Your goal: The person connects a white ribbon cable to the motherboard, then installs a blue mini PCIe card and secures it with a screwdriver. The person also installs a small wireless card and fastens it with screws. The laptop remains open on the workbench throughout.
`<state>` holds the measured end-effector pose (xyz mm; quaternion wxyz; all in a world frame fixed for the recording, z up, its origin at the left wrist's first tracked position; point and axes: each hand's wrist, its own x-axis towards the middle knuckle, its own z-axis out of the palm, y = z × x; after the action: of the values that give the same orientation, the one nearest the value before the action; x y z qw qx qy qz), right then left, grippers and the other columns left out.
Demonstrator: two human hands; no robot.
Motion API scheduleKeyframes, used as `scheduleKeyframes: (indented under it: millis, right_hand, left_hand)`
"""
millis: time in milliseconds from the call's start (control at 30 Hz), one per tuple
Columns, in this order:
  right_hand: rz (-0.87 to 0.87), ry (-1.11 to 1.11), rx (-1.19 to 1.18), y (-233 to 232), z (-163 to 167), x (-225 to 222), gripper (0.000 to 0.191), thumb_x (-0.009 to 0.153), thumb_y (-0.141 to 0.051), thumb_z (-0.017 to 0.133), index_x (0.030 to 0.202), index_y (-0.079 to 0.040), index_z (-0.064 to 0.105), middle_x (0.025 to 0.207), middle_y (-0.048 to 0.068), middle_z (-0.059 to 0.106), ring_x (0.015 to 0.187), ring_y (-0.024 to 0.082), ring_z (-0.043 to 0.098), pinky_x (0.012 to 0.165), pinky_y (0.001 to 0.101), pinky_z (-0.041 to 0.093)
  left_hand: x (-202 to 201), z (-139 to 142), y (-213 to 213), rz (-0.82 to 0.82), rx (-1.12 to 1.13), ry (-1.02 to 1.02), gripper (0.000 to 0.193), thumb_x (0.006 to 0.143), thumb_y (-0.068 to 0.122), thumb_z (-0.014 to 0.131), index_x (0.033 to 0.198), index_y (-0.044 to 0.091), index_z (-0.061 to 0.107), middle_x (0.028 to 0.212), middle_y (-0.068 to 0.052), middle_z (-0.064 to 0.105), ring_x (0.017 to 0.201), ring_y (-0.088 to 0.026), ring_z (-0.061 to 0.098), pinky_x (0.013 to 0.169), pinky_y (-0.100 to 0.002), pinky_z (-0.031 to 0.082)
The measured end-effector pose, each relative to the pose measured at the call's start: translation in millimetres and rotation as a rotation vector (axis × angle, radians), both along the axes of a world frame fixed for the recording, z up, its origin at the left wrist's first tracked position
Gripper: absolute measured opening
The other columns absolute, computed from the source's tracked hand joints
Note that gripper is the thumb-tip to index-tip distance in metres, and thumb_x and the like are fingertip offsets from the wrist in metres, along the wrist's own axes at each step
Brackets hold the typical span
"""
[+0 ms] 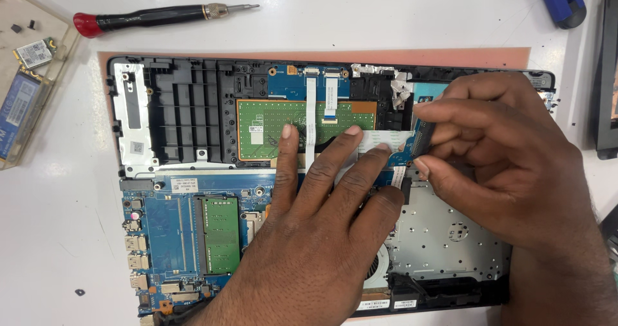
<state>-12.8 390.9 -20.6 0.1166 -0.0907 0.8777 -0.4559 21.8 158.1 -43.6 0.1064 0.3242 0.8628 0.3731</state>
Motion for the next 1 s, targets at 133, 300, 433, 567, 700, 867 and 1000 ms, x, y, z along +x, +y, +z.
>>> scheduleKeyframes:
  millis: [133,300,433,567,700,867,1000]
  right_hand:
    - [0.003,0.009,0.028,-0.5,-0.2,0.4,0.046,0.084,0.009,0.073,0.129,0.003,0.063,0.135,0.014,0.045,0.107,0.015,0.072,0.085,0.0226,0.060]
    - [-0.007,0.012,0.015,-1.1,-1.7,2.6,0.047,0.085,0.010,0.073,0.130,0.002,0.063,0.134,0.013,0.045,0.107,0.015,0.072,0.090,0.0229,0.060]
    - [-0.002,0.008,0.024,-0.8,-2.2,3.1,0.047,0.085,0.010,0.073,0.130,0.002,0.062,0.133,0.013,0.045,0.106,0.015,0.072,0.089,0.0232,0.060]
    - [0.013,0.003,0.015,0.4,-2.8,1.7,0.046,0.085,0.011,0.072,0.130,0.003,0.062,0.133,0.014,0.044,0.107,0.015,0.072,0.087,0.0236,0.061]
    - [0.008,-0.003,0.007,0.7,-2.1,2.0,0.046,0.086,0.011,0.071,0.130,0.004,0.061,0.134,0.014,0.044,0.107,0.016,0.073,0.088,0.0239,0.061]
    - [0.023,0.001,-0.004,0.4,-2.6,1.1,0.046,0.086,0.013,0.070,0.130,0.003,0.062,0.133,0.014,0.044,0.105,0.015,0.072,0.087,0.0234,0.061]
    - [0.022,-0.014,-0.042,-0.8,-2.5,0.2,0.047,0.085,0.014,0.069,0.130,0.003,0.062,0.133,0.013,0.045,0.104,0.015,0.072,0.087,0.0232,0.061]
  left_hand:
    - [0.0,-0.2,-0.6,0.001,0.001,0.005,0.026,0.104,0.016,0.050,0.127,0.008,0.060,0.148,-0.026,0.043,0.152,-0.045,0.026,0.117,-0.083,-0.001]
    - [0.7,-1.0,0.2,0.001,0.007,-0.008,0.026,0.101,0.014,0.052,0.125,0.008,0.061,0.148,-0.027,0.040,0.152,-0.046,0.025,0.116,-0.084,-0.002]
    - [0.3,-0.8,0.1,-0.001,0.007,-0.012,0.024,0.100,0.013,0.053,0.123,0.009,0.061,0.148,-0.027,0.039,0.152,-0.046,0.024,0.116,-0.084,-0.002]
    - [0.3,-0.9,0.8,-0.002,0.009,-0.017,0.025,0.100,0.014,0.054,0.123,0.009,0.062,0.148,-0.027,0.039,0.152,-0.046,0.024,0.116,-0.084,-0.002]
    - [0.3,-0.9,0.7,0.002,0.011,-0.009,0.024,0.100,0.014,0.054,0.122,0.009,0.062,0.148,-0.026,0.039,0.152,-0.046,0.025,0.116,-0.084,-0.002]
    - [0.7,-0.8,1.7,0.007,0.003,-0.003,0.023,0.100,0.013,0.054,0.121,0.008,0.063,0.149,-0.026,0.039,0.151,-0.046,0.025,0.116,-0.084,-0.001]
    - [0.6,-0.7,2.8,0.015,0.004,-0.005,0.023,0.099,0.012,0.054,0.120,0.007,0.063,0.149,-0.026,0.040,0.152,-0.046,0.026,0.116,-0.085,-0.001]
